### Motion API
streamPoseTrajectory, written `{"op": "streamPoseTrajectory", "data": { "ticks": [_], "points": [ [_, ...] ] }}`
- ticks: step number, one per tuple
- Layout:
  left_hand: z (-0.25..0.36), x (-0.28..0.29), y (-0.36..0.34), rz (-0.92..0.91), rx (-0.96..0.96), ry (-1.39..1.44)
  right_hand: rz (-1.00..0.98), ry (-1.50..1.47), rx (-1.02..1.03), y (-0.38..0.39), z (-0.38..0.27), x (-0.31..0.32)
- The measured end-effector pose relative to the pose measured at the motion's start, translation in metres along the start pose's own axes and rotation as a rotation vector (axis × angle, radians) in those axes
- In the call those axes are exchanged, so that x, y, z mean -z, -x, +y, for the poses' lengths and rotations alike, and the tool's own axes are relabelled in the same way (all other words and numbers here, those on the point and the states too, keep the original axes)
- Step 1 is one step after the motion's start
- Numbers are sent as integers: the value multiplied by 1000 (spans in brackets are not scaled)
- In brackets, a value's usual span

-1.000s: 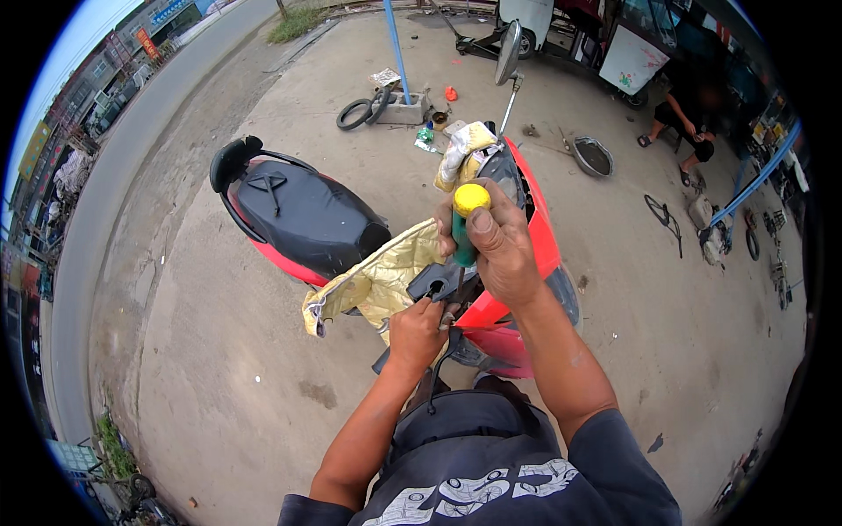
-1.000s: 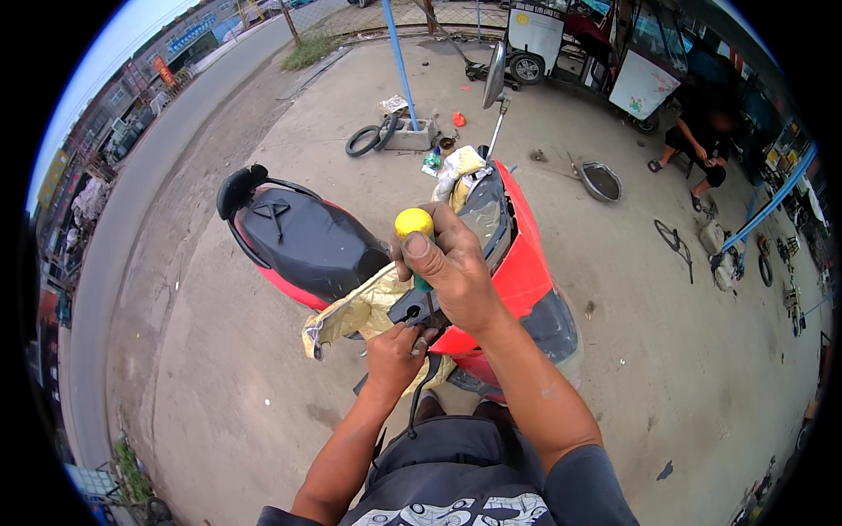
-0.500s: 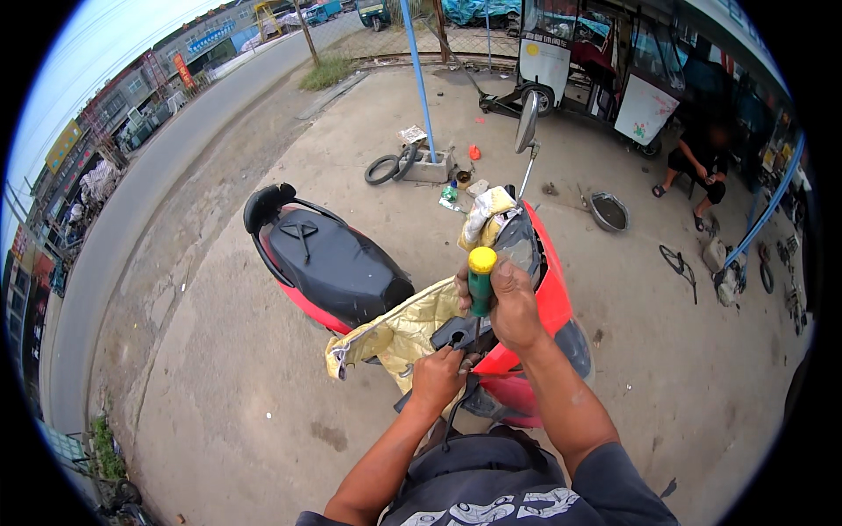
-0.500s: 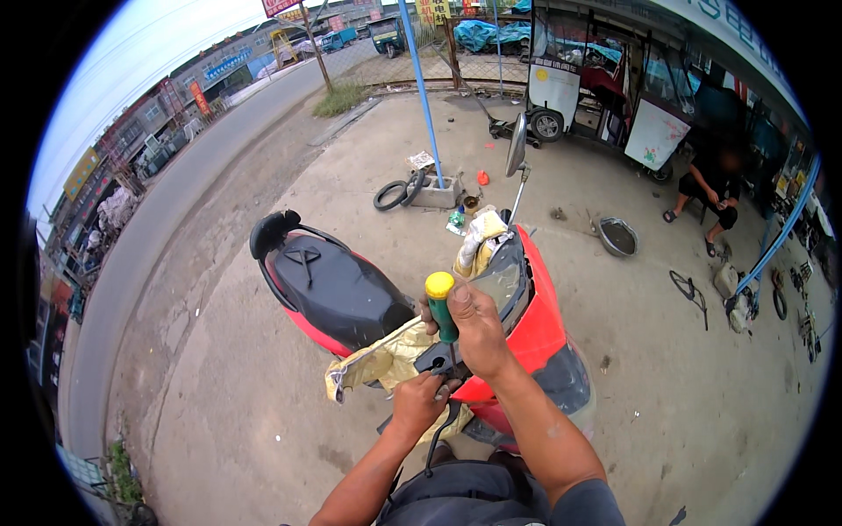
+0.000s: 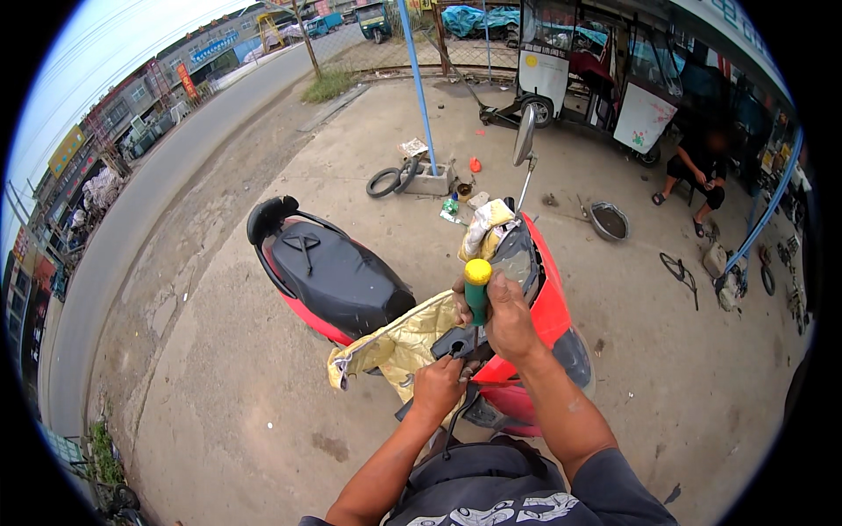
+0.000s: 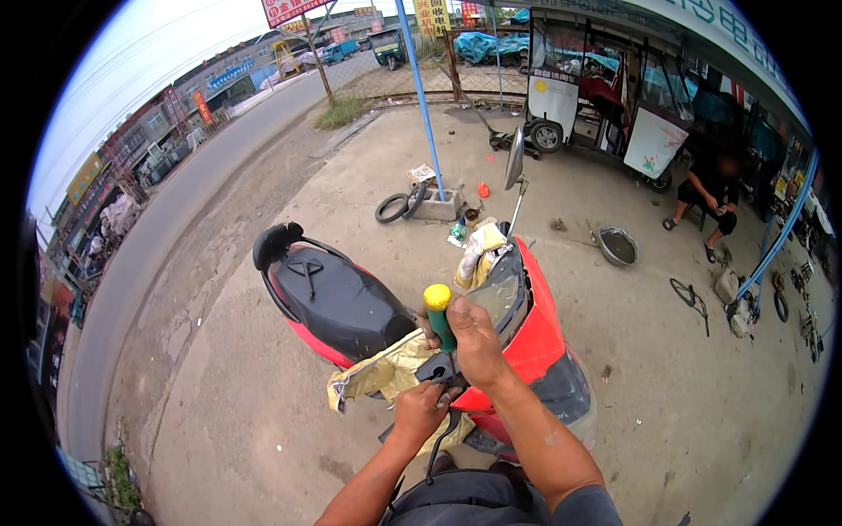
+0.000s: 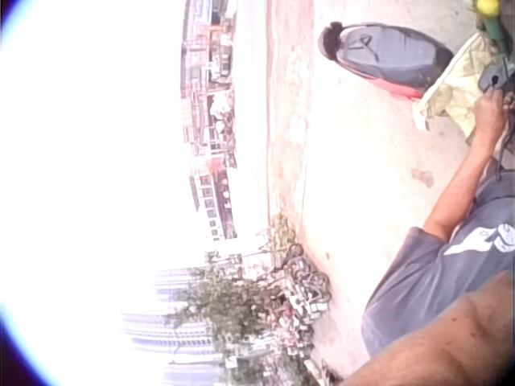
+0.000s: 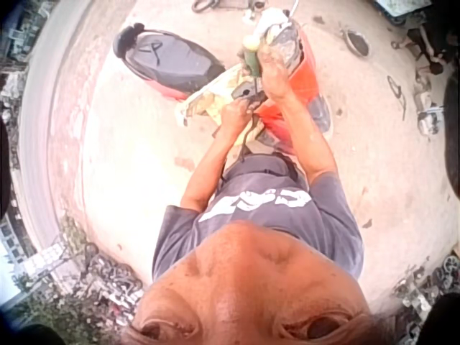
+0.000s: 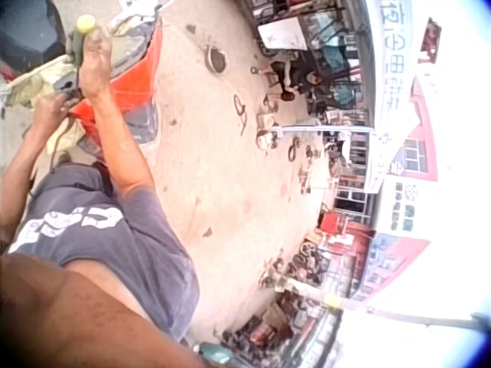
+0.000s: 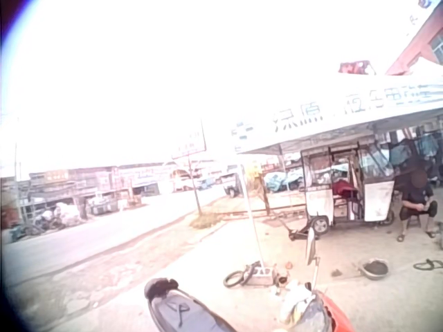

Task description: The person uses a screwdriver to loosen and remove screws from the handlebar area of a red scooter. They then use a wrench to adjust components near the handlebar while holding the scooter steady.

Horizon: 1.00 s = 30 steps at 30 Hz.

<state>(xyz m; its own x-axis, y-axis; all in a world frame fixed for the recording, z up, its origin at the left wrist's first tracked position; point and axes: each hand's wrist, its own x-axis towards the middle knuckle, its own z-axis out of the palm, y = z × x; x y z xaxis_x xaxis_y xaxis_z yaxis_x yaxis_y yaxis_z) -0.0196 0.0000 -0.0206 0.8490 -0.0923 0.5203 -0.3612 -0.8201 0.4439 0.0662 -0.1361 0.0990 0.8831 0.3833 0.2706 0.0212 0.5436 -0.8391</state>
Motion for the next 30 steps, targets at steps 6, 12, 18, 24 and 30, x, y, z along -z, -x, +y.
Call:
{"op": "streamPoseTrajectory", "data": {
  "ticks": [6,12,18,24,30],
  "points": [
    [-2,2,0,-27,10,33,0,135,47,-1,-2,-3],
    [-3,-3,1,-15,4,33,-15,75,39,2,-2,-4],
    [-1,1,0,-13,22,-1,45,147,20,-2,3,-6],
    [2,3,-1,-13,16,-10,6,74,25,2,3,-10],
    [-1,2,0,-24,5,10,-41,57,-29,2,3,-2]
  ]
}}
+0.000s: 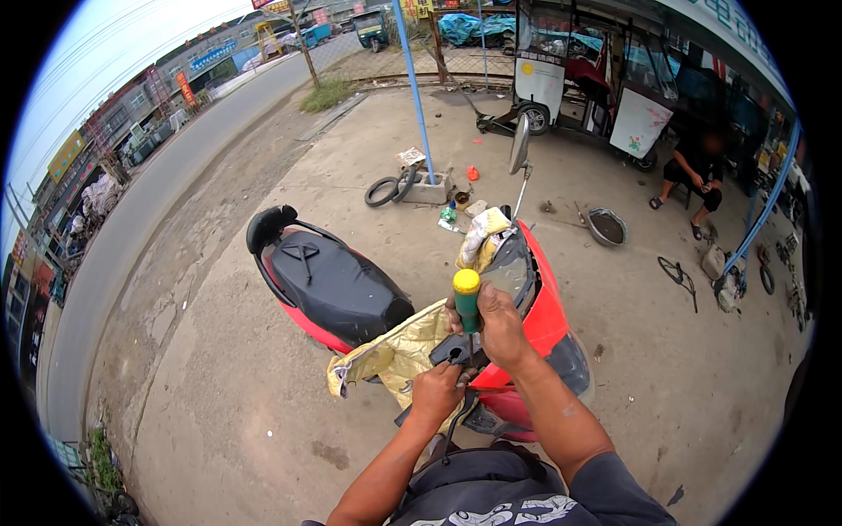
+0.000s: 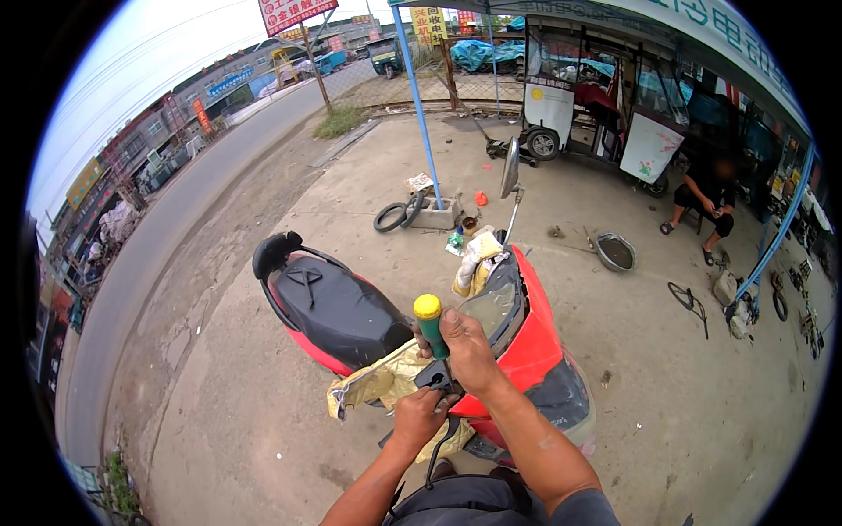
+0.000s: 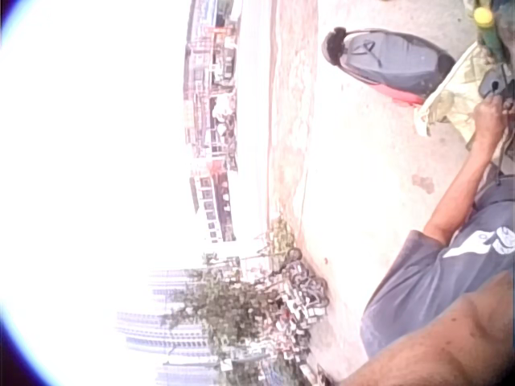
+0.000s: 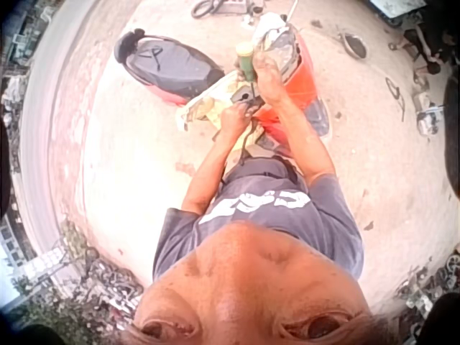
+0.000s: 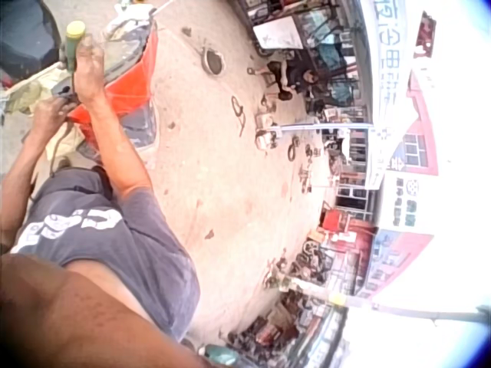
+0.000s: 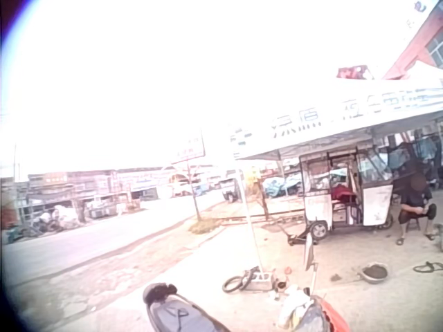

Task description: The person uses a screwdriver to loosen and remove screws from the handlebar area of a red scooter. They then use a wrench to adjust components near the handlebar while holding the scooter steady.

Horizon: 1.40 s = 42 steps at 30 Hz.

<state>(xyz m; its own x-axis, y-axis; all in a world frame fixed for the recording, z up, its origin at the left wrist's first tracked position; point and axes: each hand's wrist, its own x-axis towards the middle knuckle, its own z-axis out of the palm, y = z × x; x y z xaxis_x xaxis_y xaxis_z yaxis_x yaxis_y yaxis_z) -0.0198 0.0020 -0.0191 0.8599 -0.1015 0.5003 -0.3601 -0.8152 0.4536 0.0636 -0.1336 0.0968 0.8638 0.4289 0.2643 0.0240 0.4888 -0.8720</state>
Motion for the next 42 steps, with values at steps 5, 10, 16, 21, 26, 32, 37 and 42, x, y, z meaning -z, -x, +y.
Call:
{"op": "streamPoseTrajectory", "data": {
  "ticks": [5,10,16,21,26,32,37,42],
  "points": [
    [-1,-2,0,1,4,34,1,-7,50,1,4,-1],
    [0,0,0,9,6,21,31,49,-10,1,2,-5],
    [1,0,-1,5,-3,3,-13,44,61,2,1,-7],
    [0,-1,0,4,6,17,-8,-20,-48,1,4,0],
    [-2,-2,0,0,9,51,-43,-65,66,-2,10,2],
    [-1,-2,0,0,16,35,-7,-49,-43,-2,8,2],
    [0,0,1,16,15,-2,-40,-50,78,-1,5,-5],
    [1,-1,0,27,0,-7,19,-82,-24,-1,10,1]
  ]
}}
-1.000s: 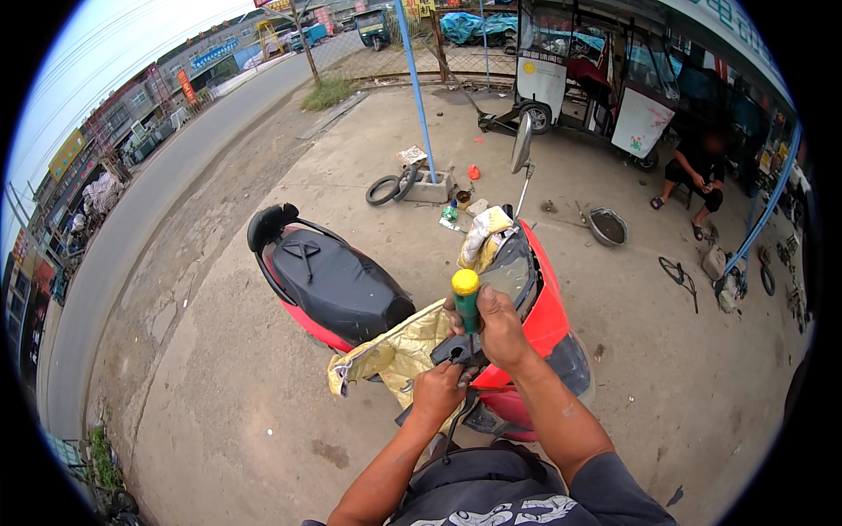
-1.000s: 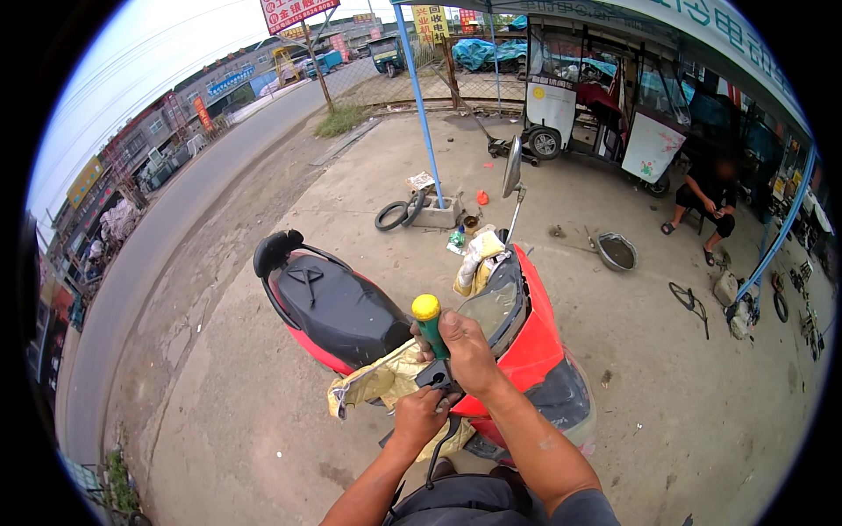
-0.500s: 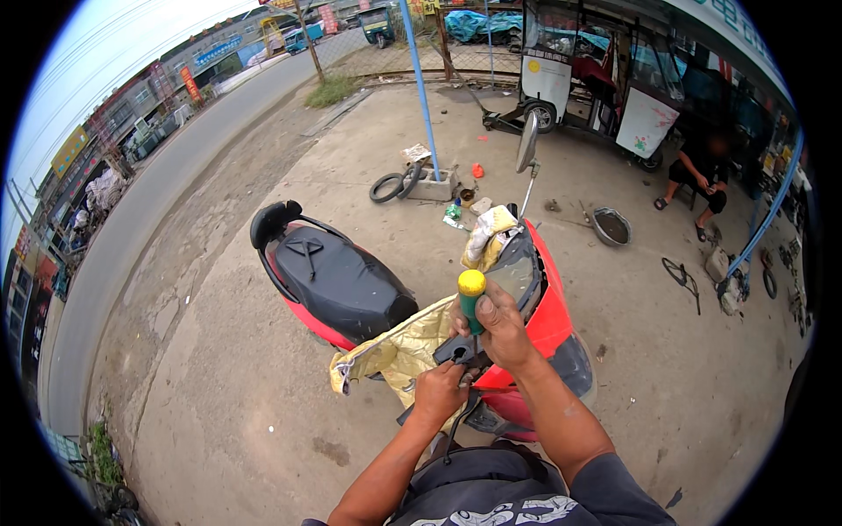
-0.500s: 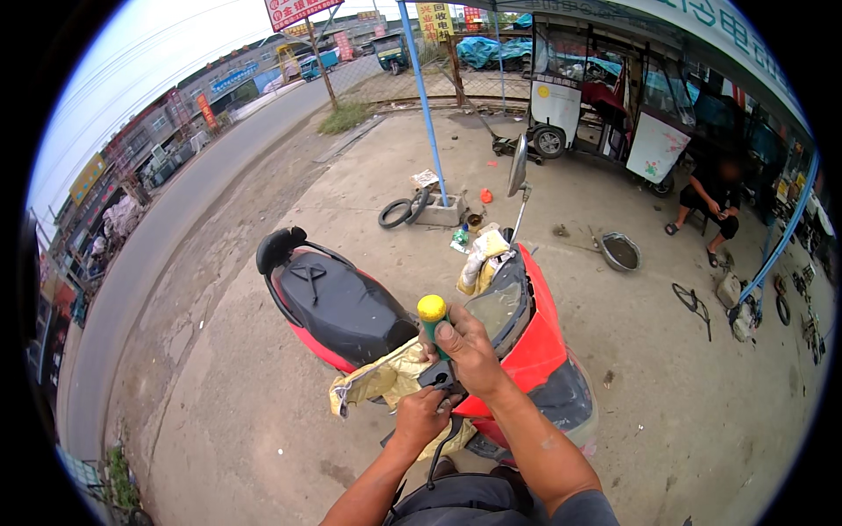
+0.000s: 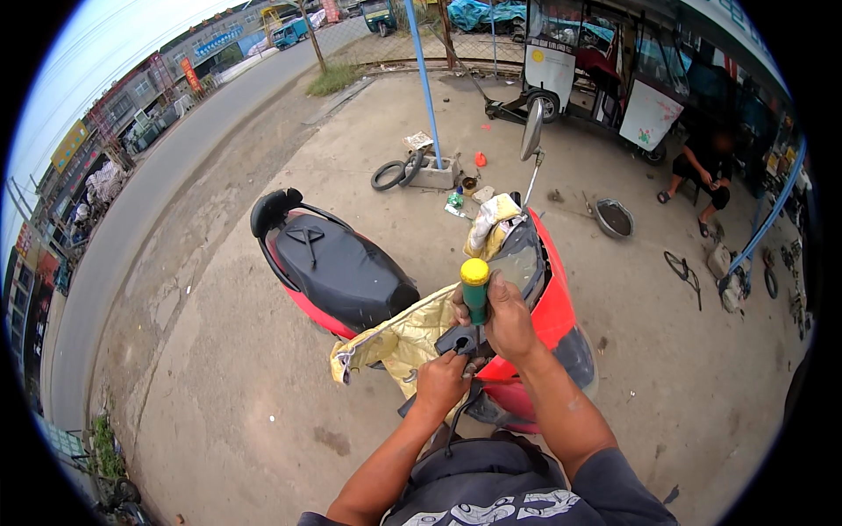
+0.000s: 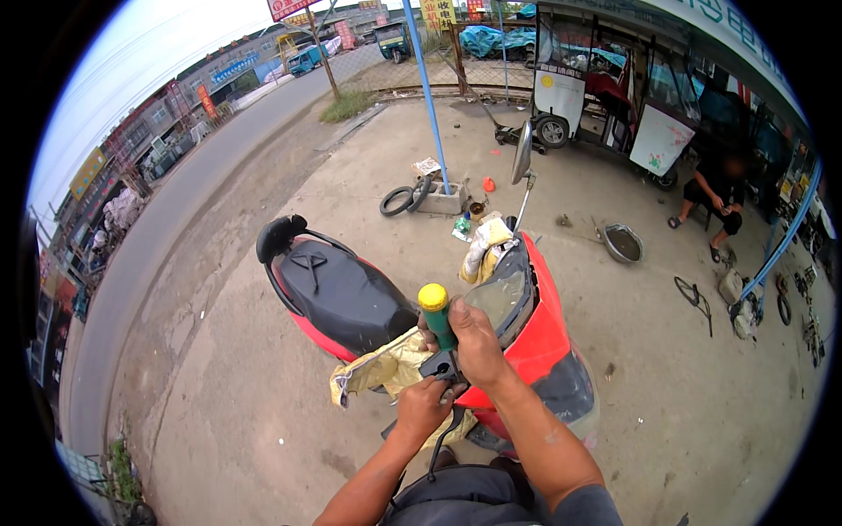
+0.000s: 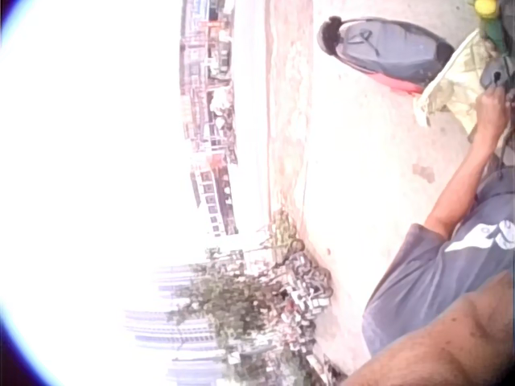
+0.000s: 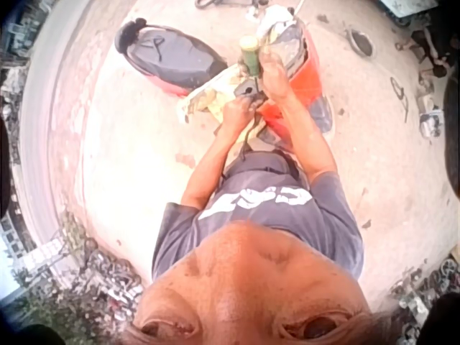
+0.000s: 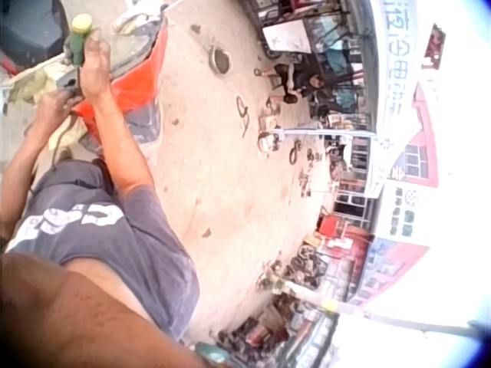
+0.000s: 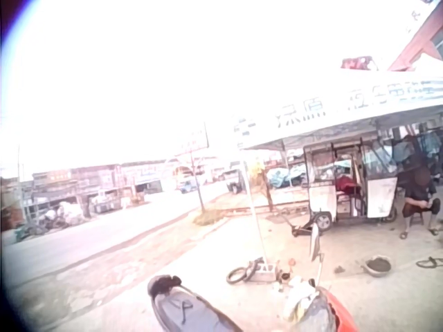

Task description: The person uses a screwdriver to loosen and remove screws from the handlebar area of a red scooter. They then use a wrench to adjust components near the handlebar while holding the scooter steady.

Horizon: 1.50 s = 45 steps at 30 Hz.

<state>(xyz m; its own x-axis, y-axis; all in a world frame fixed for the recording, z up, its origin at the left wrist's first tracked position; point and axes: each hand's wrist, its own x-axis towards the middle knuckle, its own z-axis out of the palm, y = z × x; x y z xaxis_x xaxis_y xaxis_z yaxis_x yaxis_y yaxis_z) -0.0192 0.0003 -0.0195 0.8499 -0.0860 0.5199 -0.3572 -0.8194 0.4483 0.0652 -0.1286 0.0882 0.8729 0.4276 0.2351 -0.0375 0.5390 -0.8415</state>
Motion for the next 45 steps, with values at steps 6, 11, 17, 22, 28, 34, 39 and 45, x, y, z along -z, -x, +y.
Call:
{"op": "streamPoseTrajectory", "data": {
  "ticks": [6,11,17,22,28,34,39,45],
  "points": [
    [-2,2,0,-22,-6,27,-71,-31,78,2,-2,-2],
    [-1,1,0,-35,27,53,-32,-80,-35,4,-2,1],
    [1,2,-1,-22,23,10,-68,-83,114,5,1,-3],
    [0,1,1,-10,11,6,32,29,10,4,1,-5],
    [-3,-1,3,-34,2,-33,-32,-152,-61,6,4,0],
    [-1,-2,3,-29,8,-42,9,-103,-46,5,5,-3],
    [2,-2,1,-17,7,-71,-50,-133,-21,7,7,2],
    [2,-3,1,-13,12,-86,-10,22,56,6,-2,-11]
  ]
}}
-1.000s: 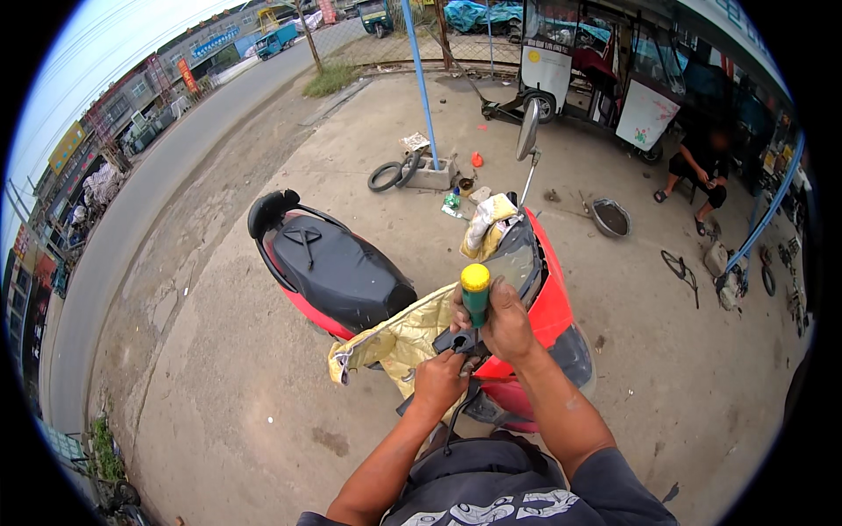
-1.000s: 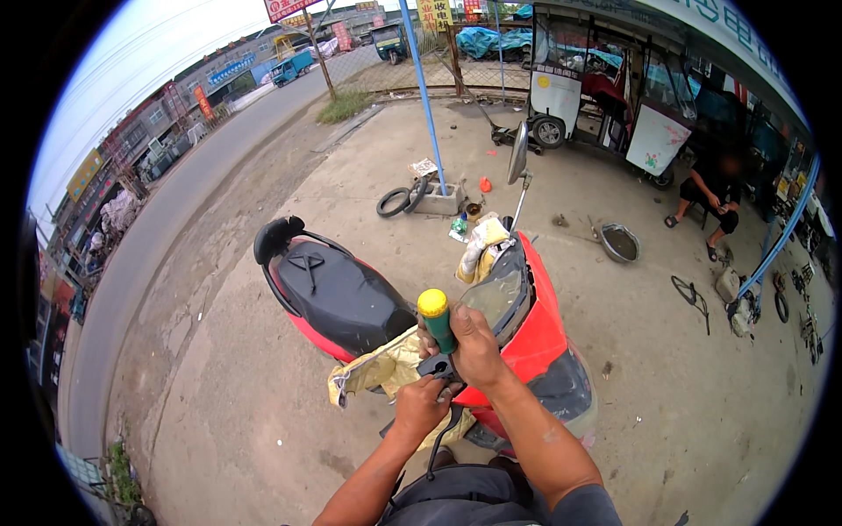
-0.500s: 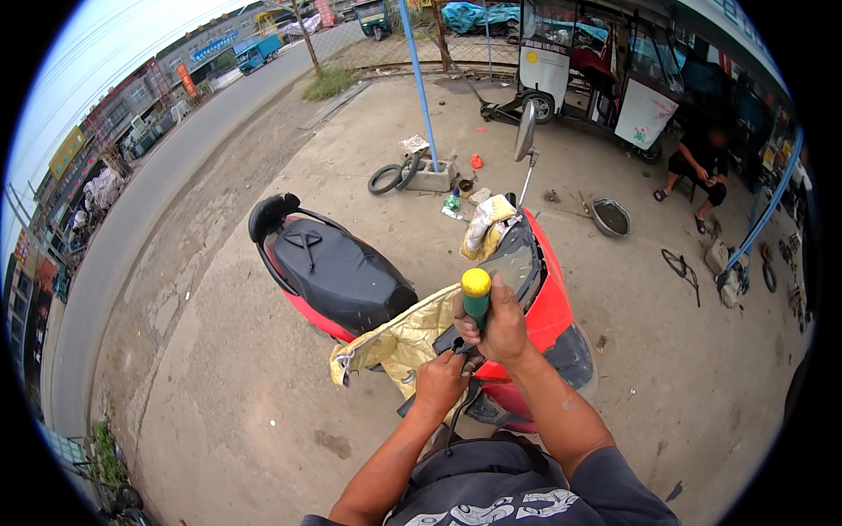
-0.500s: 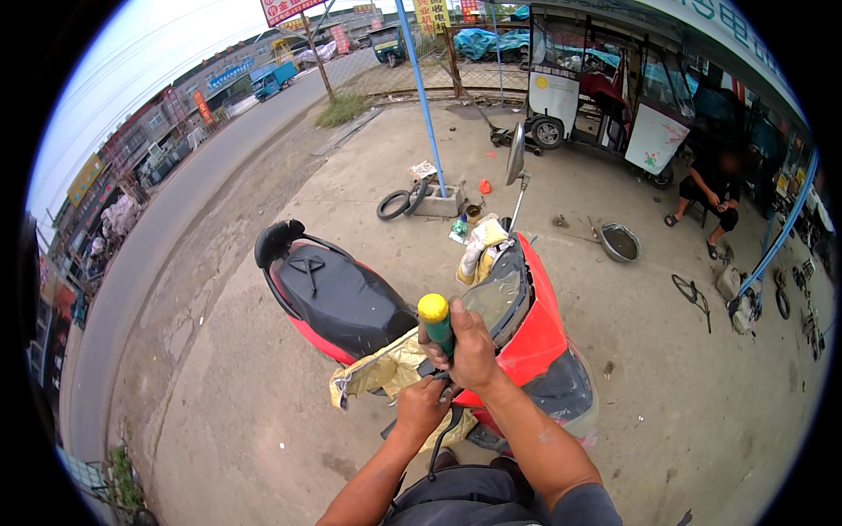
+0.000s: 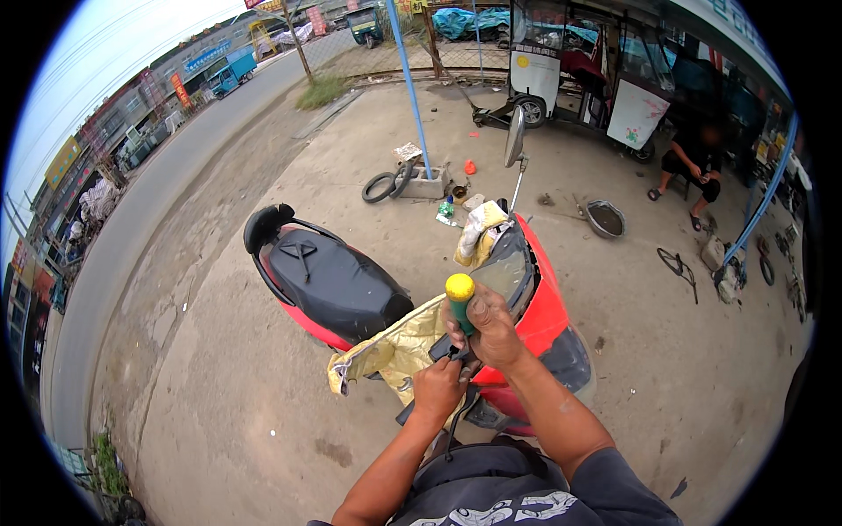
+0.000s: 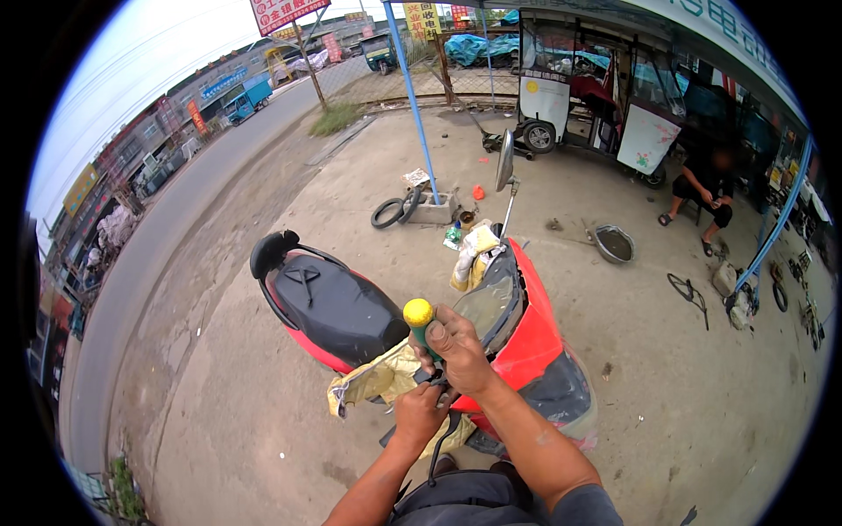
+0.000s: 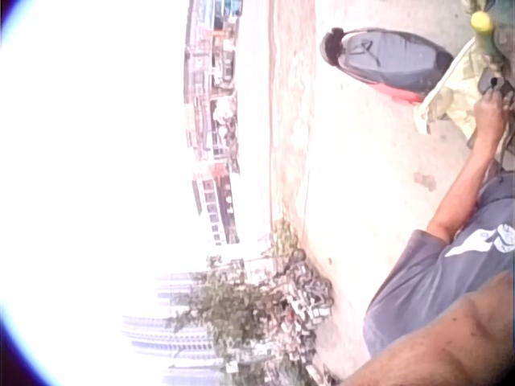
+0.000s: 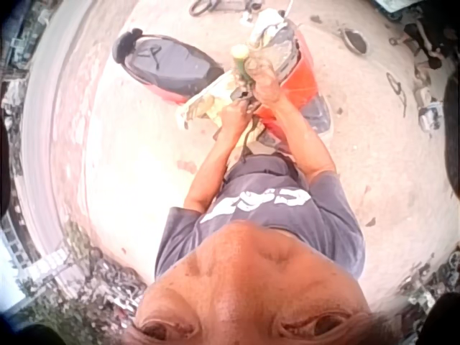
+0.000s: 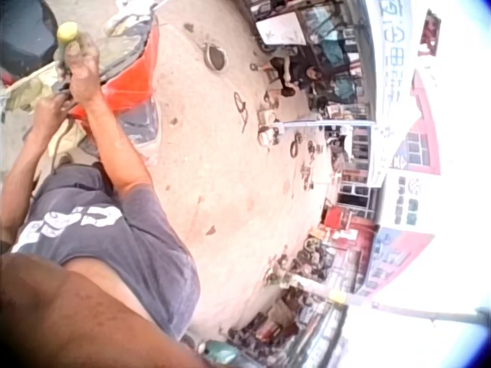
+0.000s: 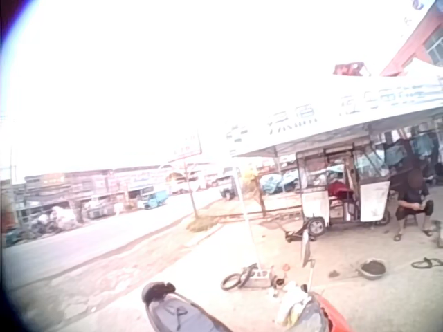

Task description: The person uses a screwdriver to loosen and remove screws from the handlebar area of a red scooter. They then use a wrench to adjust components near the handlebar while holding the scooter steady.

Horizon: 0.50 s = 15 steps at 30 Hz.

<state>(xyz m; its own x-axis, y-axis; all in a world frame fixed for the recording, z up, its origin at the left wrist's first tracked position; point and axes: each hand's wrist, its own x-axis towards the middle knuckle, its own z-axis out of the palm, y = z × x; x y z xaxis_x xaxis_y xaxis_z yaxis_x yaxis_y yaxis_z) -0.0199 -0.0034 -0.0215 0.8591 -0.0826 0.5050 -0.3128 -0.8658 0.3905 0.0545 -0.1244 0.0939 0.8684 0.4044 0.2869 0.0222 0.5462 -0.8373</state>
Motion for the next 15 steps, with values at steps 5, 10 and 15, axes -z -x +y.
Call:
{"op": "streamPoseTrajectory", "data": {
  "ticks": [5,10,15],
  "points": [
    [0,2,0,-9,-20,30,-16,-59,-81,-1,8,13],
    [2,6,-2,-2,-49,147,-39,-159,-20,-1,11,16],
    [-2,4,1,-34,-48,146,-24,66,2,3,-5,5]
  ]
}}
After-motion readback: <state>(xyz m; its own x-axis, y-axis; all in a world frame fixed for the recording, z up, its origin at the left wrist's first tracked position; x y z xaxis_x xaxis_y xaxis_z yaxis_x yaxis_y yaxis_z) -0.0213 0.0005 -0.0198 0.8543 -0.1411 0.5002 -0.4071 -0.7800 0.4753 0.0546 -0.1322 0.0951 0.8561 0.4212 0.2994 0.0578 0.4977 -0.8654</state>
